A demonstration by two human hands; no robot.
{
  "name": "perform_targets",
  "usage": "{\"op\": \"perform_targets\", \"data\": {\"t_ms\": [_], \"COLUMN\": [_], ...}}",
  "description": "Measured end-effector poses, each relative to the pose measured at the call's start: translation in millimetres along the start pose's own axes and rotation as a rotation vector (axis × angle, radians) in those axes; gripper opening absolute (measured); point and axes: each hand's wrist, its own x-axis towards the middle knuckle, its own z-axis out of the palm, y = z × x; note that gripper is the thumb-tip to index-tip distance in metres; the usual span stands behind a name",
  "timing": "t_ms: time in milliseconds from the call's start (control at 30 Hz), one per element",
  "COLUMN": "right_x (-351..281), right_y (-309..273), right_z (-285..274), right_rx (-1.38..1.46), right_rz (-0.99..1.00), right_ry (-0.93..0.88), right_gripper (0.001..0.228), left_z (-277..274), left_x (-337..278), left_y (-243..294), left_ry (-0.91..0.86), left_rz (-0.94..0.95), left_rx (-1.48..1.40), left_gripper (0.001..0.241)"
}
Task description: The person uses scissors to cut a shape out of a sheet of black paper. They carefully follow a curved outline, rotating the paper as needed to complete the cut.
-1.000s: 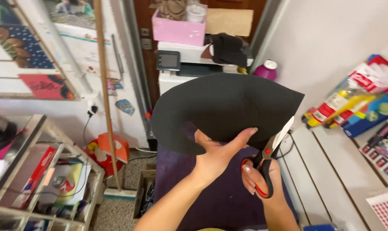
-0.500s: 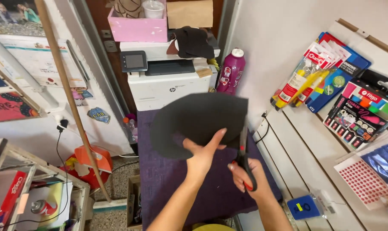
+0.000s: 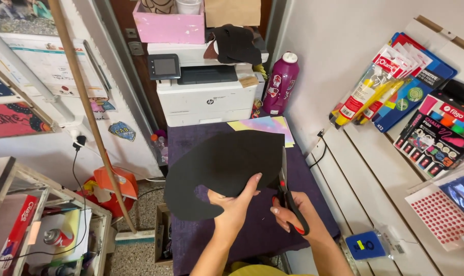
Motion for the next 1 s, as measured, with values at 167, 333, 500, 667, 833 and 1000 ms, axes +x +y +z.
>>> {"op": "perform_targets", "data": {"t_ms": [167, 333, 500, 667, 833, 1000], "right_x": [1, 0, 0, 2, 9, 9], "right_y": [4, 6, 0, -3, 2, 13], "right_z": [0, -3, -2, 3, 0, -3], "right_rx": [0.027, 0.009, -0.040, -0.033, 0.046, 0.089], "right_rz": [-0.013, 0.012, -0.014, -0.002, -0.070, -0.048], "right_ry": [-0.033, 0.003, 0.007, 0.008, -0.070, -0.062], "right_gripper": [0.043, 0.043, 0.041, 0.042, 0.039, 0.041], "left_z": [-6, -8, -11, -14, -21, -17], "left_x": [-1, 0, 4, 5, 14, 9], "left_y": [5, 13, 17, 16, -11, 10], "left_ry": [-0.058, -0.046, -0.038, -0.154, -0.274, -0.142], "left_rz": [0.119, 0.002, -0.013, 0.034, -0.175, 0.237], "left_rx": [0.020, -0.012, 0.016, 0.097, -0.211, 0.166], "left_gripper": [0.027, 0.030, 0.039, 0.030, 0.028, 0.025]}}
